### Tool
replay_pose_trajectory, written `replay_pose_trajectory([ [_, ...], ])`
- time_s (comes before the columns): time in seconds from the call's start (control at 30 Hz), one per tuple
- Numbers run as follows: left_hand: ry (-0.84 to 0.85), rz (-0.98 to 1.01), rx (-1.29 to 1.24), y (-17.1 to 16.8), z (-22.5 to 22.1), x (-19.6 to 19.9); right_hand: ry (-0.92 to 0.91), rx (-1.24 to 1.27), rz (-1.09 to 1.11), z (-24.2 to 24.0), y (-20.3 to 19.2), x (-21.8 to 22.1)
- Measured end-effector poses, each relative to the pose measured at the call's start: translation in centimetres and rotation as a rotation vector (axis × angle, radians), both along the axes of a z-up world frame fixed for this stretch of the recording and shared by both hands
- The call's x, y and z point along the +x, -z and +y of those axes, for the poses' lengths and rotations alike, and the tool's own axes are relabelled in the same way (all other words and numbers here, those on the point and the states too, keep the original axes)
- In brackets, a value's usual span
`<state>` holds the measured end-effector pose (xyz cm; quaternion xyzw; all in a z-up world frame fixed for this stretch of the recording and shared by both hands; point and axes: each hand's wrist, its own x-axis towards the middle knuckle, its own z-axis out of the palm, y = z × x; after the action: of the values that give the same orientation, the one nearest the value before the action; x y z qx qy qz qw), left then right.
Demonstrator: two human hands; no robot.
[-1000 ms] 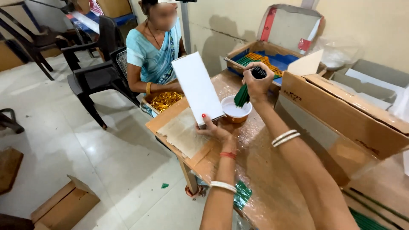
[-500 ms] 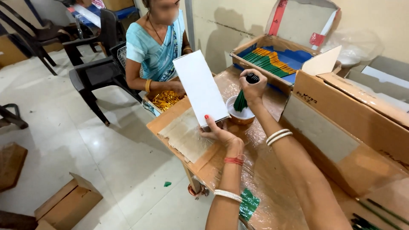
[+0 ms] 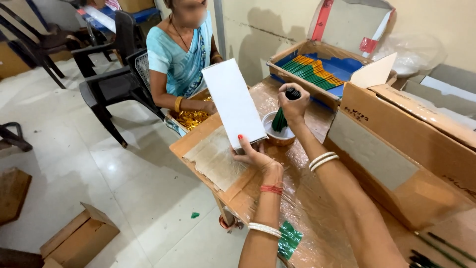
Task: Sorting and arranging bundles of green pencils and inserting them into gold-colored sleeves/tubes.
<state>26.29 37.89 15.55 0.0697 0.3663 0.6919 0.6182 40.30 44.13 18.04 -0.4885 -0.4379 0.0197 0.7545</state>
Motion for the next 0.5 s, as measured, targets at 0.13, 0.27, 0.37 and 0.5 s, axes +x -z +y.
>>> replay_pose_trajectory([
  [0.13,-0.015,-0.011,0.019,-0.2,0.0,-0.2,0.001,0.003,-0.042,0.3,1.2,0.2],
  [0.27,0.003,0.024,0.012,0.4,0.2,0.2,-0.007,-0.001,-0.015,0.1,0.7,0.2],
  [0.37,0.009,0.014,0.008,-0.1,0.0,0.0,-0.036,0.015,0.051,-0.6,-0.8,0.2],
  [0.5,0.007,0.035,0.008,0.1,0.0,0.0,-0.041,0.070,-0.021,-1.2,-1.8,-0.3],
])
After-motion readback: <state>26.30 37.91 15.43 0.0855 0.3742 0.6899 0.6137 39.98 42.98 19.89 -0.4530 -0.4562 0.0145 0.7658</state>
